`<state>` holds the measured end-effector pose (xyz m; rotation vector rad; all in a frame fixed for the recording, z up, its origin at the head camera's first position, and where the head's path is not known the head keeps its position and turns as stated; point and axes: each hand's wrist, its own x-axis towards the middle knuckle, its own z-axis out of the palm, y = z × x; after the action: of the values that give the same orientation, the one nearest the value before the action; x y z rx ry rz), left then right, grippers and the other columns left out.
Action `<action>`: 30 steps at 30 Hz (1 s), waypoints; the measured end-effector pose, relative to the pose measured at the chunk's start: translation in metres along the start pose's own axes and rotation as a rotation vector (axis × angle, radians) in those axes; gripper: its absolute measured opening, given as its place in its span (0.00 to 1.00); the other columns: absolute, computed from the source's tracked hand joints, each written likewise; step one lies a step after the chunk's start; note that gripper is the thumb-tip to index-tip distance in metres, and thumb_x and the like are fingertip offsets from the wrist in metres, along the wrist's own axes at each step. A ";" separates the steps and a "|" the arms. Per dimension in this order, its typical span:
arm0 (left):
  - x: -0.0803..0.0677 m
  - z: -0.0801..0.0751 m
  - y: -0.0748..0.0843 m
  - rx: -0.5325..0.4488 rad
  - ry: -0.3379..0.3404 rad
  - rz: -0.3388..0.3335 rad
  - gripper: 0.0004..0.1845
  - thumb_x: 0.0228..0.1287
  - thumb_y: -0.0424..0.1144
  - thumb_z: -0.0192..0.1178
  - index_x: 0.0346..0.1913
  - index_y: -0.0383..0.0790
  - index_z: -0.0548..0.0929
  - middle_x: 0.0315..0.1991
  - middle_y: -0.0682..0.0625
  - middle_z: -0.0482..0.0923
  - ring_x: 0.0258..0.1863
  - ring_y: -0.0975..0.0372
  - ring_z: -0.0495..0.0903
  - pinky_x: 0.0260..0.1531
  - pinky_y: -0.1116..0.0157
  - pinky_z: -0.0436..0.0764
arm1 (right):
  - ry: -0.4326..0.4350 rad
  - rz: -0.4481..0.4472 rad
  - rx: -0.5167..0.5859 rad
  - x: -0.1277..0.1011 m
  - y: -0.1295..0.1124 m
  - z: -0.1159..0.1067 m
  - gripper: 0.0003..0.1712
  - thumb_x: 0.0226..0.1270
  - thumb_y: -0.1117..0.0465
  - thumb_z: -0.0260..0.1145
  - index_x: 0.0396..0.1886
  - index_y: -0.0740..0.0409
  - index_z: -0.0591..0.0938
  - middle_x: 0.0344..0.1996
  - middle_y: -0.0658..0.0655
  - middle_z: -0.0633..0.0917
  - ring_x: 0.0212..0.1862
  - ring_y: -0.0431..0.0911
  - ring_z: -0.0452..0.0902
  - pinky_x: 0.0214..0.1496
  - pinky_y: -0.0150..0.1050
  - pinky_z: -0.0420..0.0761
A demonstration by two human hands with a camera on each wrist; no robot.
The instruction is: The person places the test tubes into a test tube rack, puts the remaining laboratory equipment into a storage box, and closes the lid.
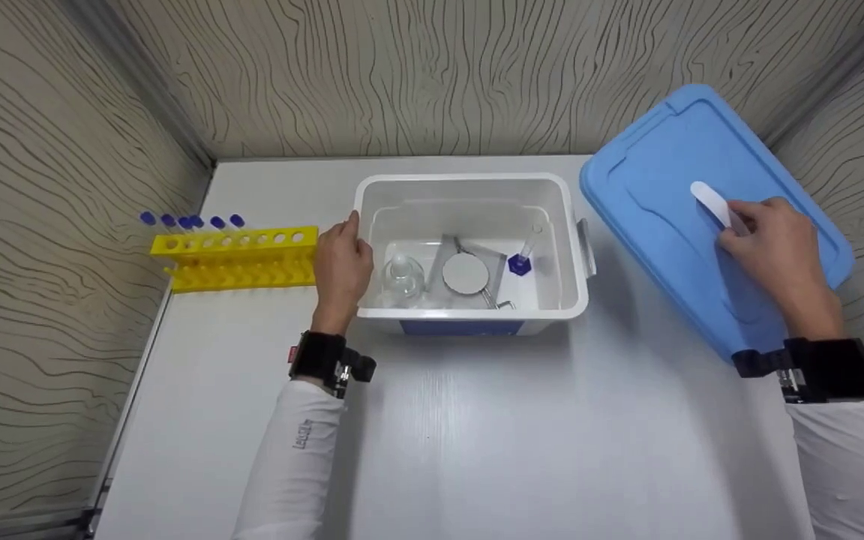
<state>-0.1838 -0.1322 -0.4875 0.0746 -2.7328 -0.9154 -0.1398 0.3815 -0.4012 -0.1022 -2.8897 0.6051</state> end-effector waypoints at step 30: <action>0.004 -0.001 -0.002 0.006 0.030 0.037 0.25 0.67 0.30 0.54 0.67 0.36 0.75 0.51 0.36 0.83 0.51 0.45 0.82 0.56 0.51 0.80 | -0.370 -0.490 -0.144 0.025 -0.158 0.042 0.24 0.59 0.70 0.64 0.58 0.64 0.82 0.43 0.65 0.82 0.43 0.56 0.78 0.47 0.52 0.80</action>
<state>-0.1871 -0.1352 -0.4870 0.0386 -2.7004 -0.8886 -0.1768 0.2231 -0.3712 0.7495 -3.1168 0.3501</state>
